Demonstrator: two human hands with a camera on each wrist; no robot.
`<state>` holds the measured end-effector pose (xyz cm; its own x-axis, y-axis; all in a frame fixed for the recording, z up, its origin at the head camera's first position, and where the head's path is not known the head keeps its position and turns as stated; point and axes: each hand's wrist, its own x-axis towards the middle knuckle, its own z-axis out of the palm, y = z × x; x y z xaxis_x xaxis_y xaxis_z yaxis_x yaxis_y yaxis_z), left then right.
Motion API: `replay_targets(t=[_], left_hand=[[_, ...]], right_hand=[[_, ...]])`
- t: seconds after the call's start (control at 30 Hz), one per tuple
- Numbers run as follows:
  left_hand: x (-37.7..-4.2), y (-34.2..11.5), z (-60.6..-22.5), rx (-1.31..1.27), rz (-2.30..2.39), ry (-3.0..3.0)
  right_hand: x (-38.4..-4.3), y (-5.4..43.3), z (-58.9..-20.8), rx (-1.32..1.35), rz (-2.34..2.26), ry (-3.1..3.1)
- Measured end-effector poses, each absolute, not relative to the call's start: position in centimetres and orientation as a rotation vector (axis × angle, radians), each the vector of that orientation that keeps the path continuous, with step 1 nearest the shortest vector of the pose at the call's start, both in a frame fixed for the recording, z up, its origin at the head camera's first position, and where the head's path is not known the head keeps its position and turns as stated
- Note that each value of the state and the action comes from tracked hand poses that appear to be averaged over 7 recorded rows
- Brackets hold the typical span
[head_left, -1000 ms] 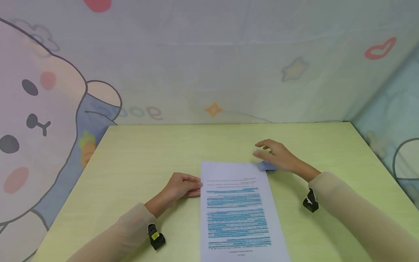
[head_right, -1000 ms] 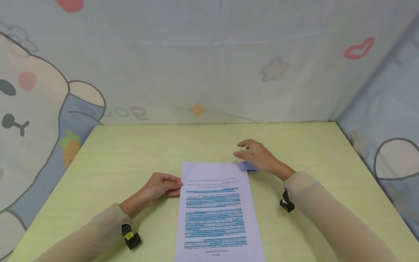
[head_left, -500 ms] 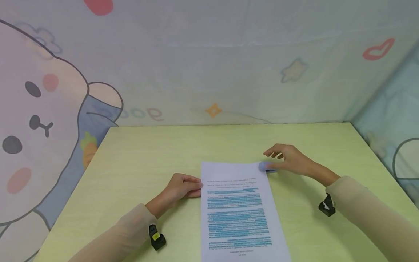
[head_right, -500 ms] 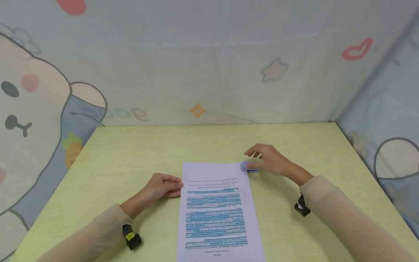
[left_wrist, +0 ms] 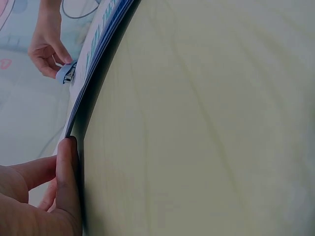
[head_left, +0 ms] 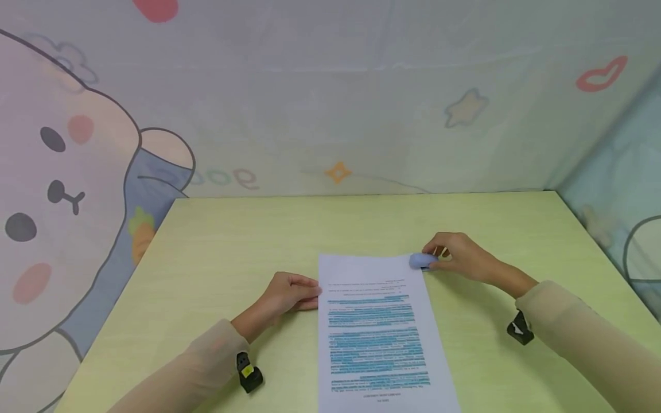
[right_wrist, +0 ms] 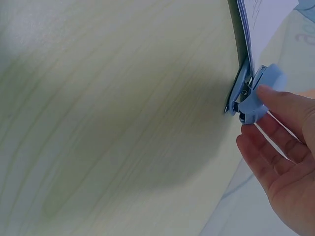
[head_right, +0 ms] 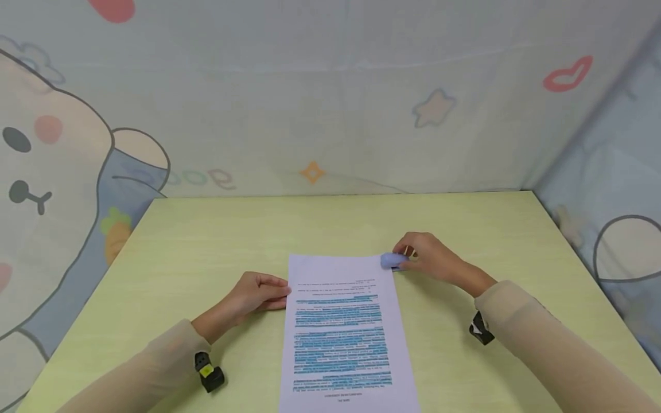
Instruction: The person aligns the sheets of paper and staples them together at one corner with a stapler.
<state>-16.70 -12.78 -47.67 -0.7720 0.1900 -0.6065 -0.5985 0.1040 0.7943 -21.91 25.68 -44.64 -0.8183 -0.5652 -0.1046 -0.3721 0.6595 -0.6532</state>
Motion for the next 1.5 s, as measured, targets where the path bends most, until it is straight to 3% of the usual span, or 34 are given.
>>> replay_targets(t=[0.67,1.5], left_hand=[[-16.9,-12.4,-47.4,-0.374,1.704,1.828],[-16.6,-12.8,-47.6,-0.373,1.730,1.813]], right_hand=[[-21.7,26.8,-44.7,-0.754,-0.874,2.602],[-19.1,33.4,-43.2,-0.654,-0.874,2.710]])
